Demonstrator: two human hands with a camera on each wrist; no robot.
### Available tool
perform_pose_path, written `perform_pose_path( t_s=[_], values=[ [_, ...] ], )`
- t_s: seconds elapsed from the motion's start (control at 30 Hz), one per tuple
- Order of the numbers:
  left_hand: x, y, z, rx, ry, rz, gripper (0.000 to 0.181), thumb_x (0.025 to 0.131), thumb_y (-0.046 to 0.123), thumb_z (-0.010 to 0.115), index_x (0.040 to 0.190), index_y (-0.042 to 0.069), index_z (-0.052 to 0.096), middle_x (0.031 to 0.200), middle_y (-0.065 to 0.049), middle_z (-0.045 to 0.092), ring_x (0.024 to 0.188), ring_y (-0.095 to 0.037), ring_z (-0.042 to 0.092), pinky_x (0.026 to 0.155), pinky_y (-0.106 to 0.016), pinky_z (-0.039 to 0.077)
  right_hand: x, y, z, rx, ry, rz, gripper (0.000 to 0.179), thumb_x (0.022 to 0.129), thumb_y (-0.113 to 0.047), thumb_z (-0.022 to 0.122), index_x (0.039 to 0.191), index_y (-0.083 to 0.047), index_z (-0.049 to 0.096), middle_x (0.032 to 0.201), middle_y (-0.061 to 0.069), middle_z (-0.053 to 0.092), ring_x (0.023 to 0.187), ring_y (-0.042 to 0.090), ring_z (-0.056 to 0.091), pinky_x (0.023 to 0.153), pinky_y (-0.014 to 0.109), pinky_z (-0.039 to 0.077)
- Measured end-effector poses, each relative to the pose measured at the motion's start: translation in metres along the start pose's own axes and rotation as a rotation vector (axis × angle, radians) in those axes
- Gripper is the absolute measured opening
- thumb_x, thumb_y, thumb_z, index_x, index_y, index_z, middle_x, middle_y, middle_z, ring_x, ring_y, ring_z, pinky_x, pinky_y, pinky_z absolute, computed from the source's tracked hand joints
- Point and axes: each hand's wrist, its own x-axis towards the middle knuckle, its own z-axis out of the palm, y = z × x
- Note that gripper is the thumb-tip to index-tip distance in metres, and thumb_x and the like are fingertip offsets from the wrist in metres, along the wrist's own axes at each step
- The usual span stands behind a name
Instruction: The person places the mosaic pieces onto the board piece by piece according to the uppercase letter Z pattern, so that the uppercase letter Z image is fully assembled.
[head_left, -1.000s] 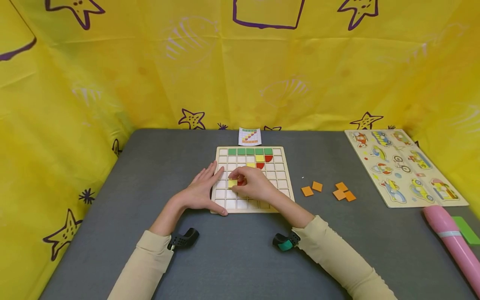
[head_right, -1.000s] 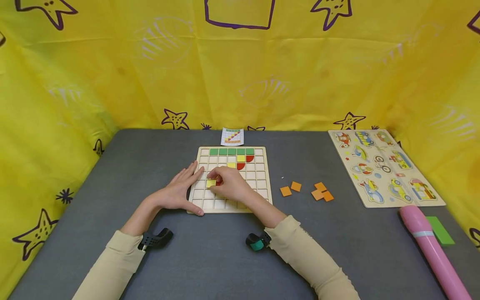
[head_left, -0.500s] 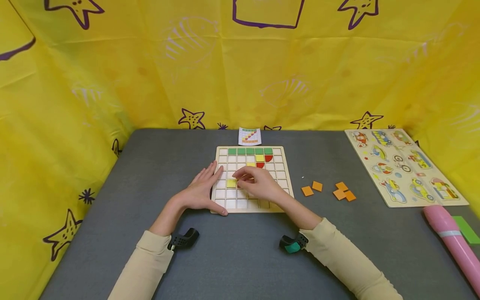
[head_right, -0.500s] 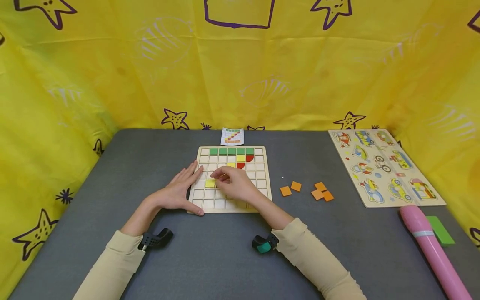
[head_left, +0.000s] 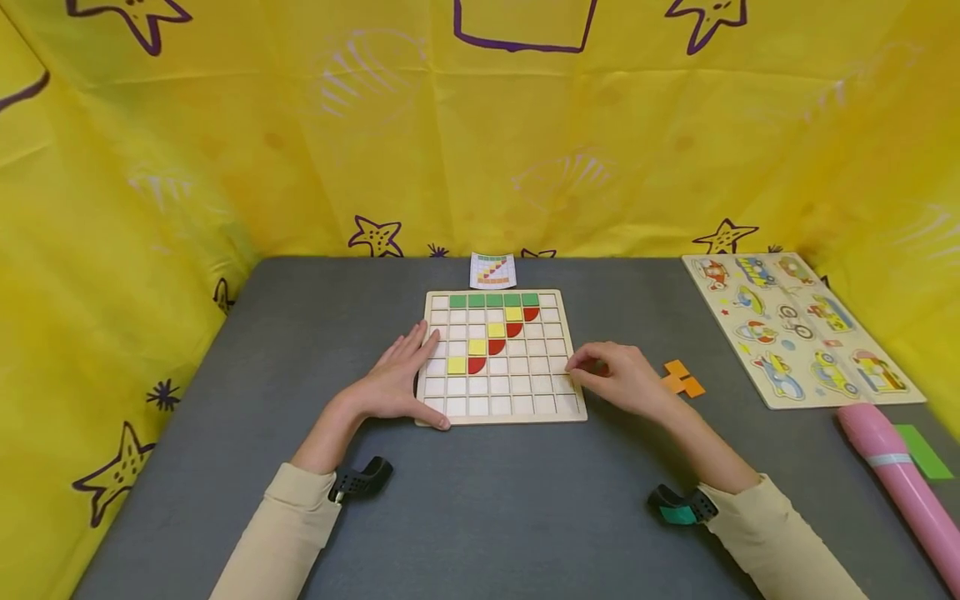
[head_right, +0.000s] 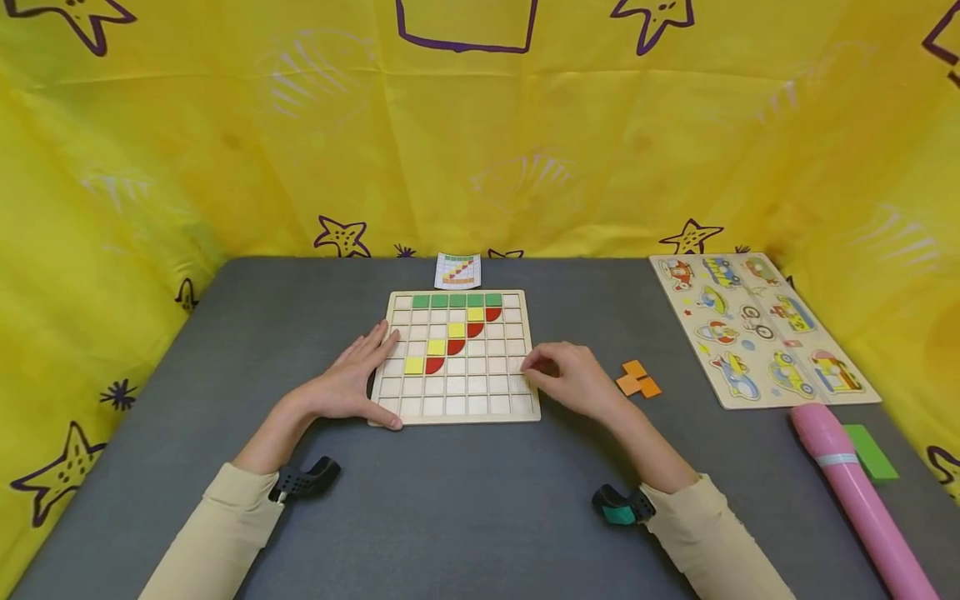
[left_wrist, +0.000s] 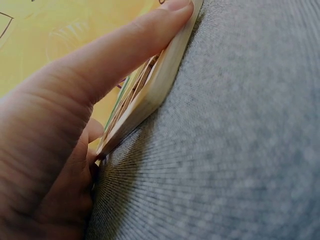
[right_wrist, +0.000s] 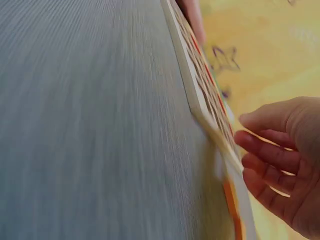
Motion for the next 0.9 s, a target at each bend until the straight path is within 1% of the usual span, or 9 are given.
perform_pose_path(
  t_s=[0.13, 0.2, 0.3, 0.37, 0.5, 0.6, 0.7, 0.9],
  values=[
    [-0.001, -0.001, 0.0, -0.004, 0.002, 0.006, 0.136, 0.062, 0.065, 0.082, 0.157, 0.006, 0.004, 0.162, -0.014, -0.01, 0.148, -0.025, -0.009, 0.116, -0.048, 0.002, -0.018, 0.017, -0.017, -0.091, 0.037, -0.011, 0.01, 0.084, -0.007, 0.076, 0.09, -0.015, 0.073, 0.089, -0.006, 0.068, 0.082, 0.019, 0.056, 0.074, 0.036, 0.045],
    [-0.001, -0.001, 0.0, -0.006, 0.003, 0.009, 0.136, 0.062, 0.065, 0.082, 0.157, 0.006, 0.005, 0.162, -0.014, -0.01, 0.148, -0.025, -0.009, 0.116, -0.048, 0.002, -0.024, 0.021, -0.023, -0.116, 0.036, -0.023, 0.013, 0.082, -0.005, 0.076, 0.091, -0.014, 0.072, 0.092, -0.003, 0.069, 0.085, 0.022, 0.055, 0.075, 0.039, 0.042],
    [-0.001, -0.001, 0.0, -0.003, 0.004, 0.011, 0.135, 0.062, 0.065, 0.082, 0.157, 0.006, 0.006, 0.162, -0.015, -0.01, 0.148, -0.026, -0.009, 0.116, -0.048, 0.002, -0.03, 0.024, -0.027, -0.132, 0.017, -0.042, 0.019, 0.079, -0.002, 0.078, 0.095, -0.01, 0.071, 0.095, 0.001, 0.07, 0.089, 0.025, 0.055, 0.08, 0.043, 0.041],
    [-0.002, 0.0, 0.0, -0.004, 0.005, 0.015, 0.135, 0.062, 0.065, 0.082, 0.157, 0.006, 0.006, 0.162, -0.015, -0.01, 0.148, -0.026, -0.008, 0.116, -0.048, 0.002, -0.032, 0.025, -0.028, -0.135, 0.011, -0.049, 0.022, 0.078, 0.0, 0.079, 0.096, -0.009, 0.071, 0.097, 0.002, 0.069, 0.091, 0.025, 0.055, 0.082, 0.044, 0.041],
    [-0.001, 0.0, -0.001, -0.005, 0.003, 0.019, 0.134, 0.062, 0.064, 0.082, 0.157, 0.006, 0.007, 0.162, -0.016, -0.01, 0.148, -0.027, -0.008, 0.116, -0.049, 0.002, -0.032, 0.026, -0.025, -0.143, 0.021, -0.045, 0.022, 0.078, -0.003, 0.08, 0.098, -0.008, 0.071, 0.097, 0.003, 0.069, 0.087, 0.023, 0.054, 0.078, 0.04, 0.041],
    [-0.001, 0.001, -0.001, -0.006, -0.003, 0.017, 0.134, 0.062, 0.064, 0.082, 0.157, 0.006, 0.008, 0.162, -0.016, -0.01, 0.148, -0.027, -0.008, 0.116, -0.049, 0.002, -0.031, 0.027, -0.024, -0.147, 0.023, -0.016, 0.022, 0.08, -0.01, 0.081, 0.099, -0.009, 0.071, 0.095, 0.001, 0.067, 0.084, 0.021, 0.052, 0.074, 0.038, 0.04],
    [-0.001, 0.001, -0.001, -0.008, -0.008, 0.014, 0.134, 0.062, 0.065, 0.082, 0.157, 0.006, 0.008, 0.162, -0.016, -0.01, 0.148, -0.027, -0.008, 0.116, -0.049, 0.002, -0.03, 0.027, -0.023, -0.151, 0.019, 0.018, 0.024, 0.079, -0.016, 0.082, 0.099, -0.011, 0.071, 0.093, 0.0, 0.066, 0.084, 0.02, 0.05, 0.074, 0.037, 0.039],
    [-0.001, 0.0, -0.001, -0.004, -0.005, 0.018, 0.134, 0.062, 0.064, 0.082, 0.157, 0.005, 0.008, 0.162, -0.017, -0.01, 0.148, -0.028, -0.008, 0.116, -0.049, 0.002, -0.028, 0.027, -0.021, -0.156, 0.03, 0.042, 0.021, 0.08, -0.016, 0.082, 0.097, -0.012, 0.071, 0.09, 0.0, 0.065, 0.084, 0.021, 0.051, 0.073, 0.037, 0.04]
  ],
)
